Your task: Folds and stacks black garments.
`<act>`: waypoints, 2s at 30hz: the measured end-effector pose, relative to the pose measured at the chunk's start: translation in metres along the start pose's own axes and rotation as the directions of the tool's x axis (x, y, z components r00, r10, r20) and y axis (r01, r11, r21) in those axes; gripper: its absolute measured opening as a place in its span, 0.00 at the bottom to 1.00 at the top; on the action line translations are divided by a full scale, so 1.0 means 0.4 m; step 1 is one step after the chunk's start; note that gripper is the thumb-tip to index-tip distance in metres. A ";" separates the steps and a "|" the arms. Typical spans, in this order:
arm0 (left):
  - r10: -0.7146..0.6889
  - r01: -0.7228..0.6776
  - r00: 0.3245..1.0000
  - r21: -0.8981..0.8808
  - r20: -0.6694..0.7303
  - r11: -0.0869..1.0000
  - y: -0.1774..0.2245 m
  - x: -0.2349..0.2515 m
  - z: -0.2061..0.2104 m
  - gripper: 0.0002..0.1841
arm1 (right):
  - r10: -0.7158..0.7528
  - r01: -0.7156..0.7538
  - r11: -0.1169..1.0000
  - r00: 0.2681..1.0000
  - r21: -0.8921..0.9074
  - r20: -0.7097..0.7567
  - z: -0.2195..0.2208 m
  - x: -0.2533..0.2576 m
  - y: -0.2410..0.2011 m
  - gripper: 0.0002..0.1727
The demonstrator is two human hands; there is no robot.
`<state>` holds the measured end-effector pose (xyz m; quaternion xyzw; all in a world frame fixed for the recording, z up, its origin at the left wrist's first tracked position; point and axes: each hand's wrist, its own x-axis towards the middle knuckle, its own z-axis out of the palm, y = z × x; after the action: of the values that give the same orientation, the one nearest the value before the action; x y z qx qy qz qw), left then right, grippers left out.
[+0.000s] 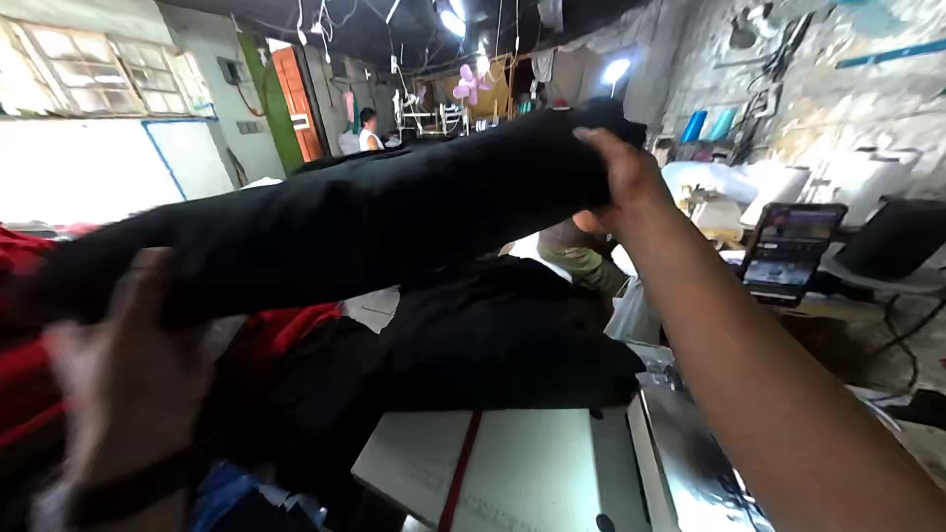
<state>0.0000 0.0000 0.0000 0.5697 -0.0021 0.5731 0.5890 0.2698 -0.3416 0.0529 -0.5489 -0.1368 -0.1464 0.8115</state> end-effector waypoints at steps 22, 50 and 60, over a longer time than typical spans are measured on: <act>-0.807 0.757 0.583 0.295 0.100 0.583 -0.636 -0.316 -0.031 0.38 | -0.005 -0.404 0.602 0.861 -0.689 -0.509 -0.393 -0.184 0.543 0.54; -0.952 0.097 0.301 0.995 -0.052 -0.024 0.123 -1.059 -0.844 0.18 | 0.304 0.227 0.952 -0.648 -0.204 0.698 0.166 -1.519 0.745 0.22; -0.769 -0.016 0.635 0.997 0.072 0.080 0.039 -1.190 -0.774 0.26 | 0.656 -0.264 0.695 -0.147 -0.669 0.740 0.197 -1.491 0.893 0.23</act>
<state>-0.3752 -0.1163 -0.4101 0.9232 0.3256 0.0317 0.2015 -0.1451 -0.0897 -0.4509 -0.6157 -0.4069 0.5454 0.3973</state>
